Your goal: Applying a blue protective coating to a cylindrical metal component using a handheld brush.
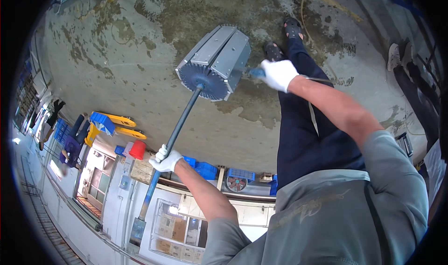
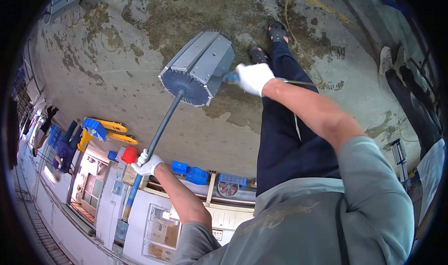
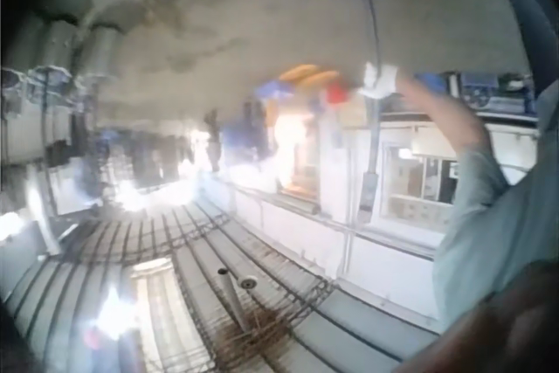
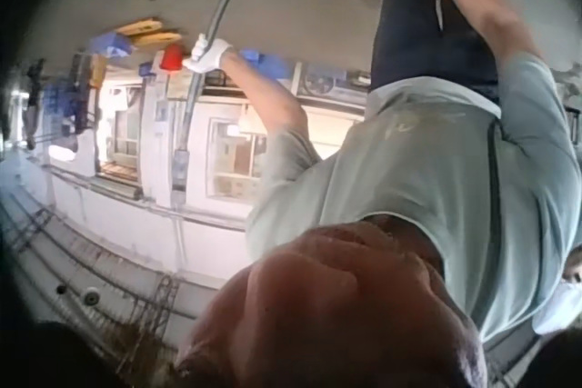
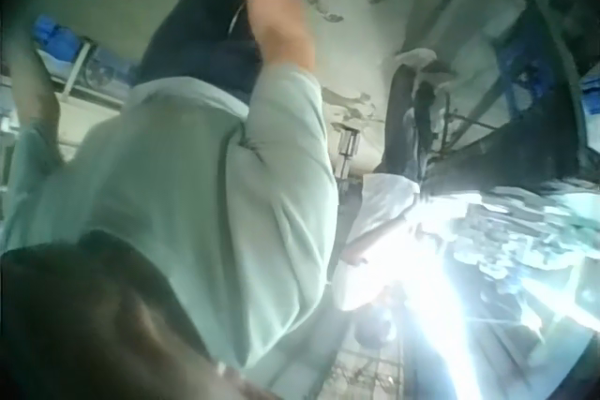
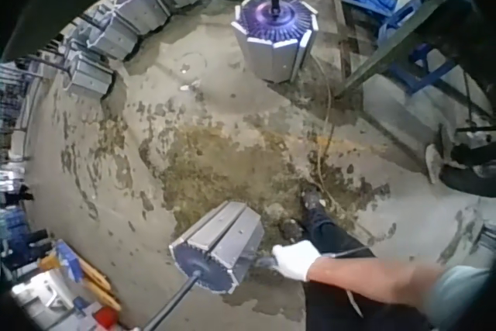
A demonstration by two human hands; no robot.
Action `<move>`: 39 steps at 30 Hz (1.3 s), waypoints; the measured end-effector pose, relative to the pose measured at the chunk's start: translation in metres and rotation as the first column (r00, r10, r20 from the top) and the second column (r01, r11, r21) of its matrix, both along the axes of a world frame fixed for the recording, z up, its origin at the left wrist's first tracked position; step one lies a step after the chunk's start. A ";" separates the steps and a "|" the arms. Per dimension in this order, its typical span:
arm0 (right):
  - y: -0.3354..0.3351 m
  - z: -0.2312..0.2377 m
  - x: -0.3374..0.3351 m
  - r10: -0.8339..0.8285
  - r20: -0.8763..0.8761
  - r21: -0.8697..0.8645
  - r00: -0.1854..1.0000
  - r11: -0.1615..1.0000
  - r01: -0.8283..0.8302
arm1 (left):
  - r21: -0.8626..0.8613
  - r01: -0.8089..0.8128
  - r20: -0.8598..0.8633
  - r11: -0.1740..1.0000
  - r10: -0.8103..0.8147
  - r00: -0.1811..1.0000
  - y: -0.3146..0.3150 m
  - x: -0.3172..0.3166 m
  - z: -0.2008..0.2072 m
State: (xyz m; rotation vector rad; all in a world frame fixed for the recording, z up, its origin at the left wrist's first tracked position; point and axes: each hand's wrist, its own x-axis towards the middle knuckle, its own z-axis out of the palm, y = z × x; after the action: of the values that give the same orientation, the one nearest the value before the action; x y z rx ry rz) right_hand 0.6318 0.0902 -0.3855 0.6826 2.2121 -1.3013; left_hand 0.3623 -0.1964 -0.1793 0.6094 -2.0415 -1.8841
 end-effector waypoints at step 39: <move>-0.010 -0.086 -0.014 -0.060 0.192 0.125 0.980 0.992 0.036 | -0.017 0.087 -0.013 0.996 -0.087 0.996 -0.043 -0.035 -0.003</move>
State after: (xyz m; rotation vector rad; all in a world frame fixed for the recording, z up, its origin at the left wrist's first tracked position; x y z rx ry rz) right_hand 0.6179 0.0802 -0.4715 0.8754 2.1378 -1.0791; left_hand 0.3276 -0.2390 -0.1824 0.5102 -2.1047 -1.9118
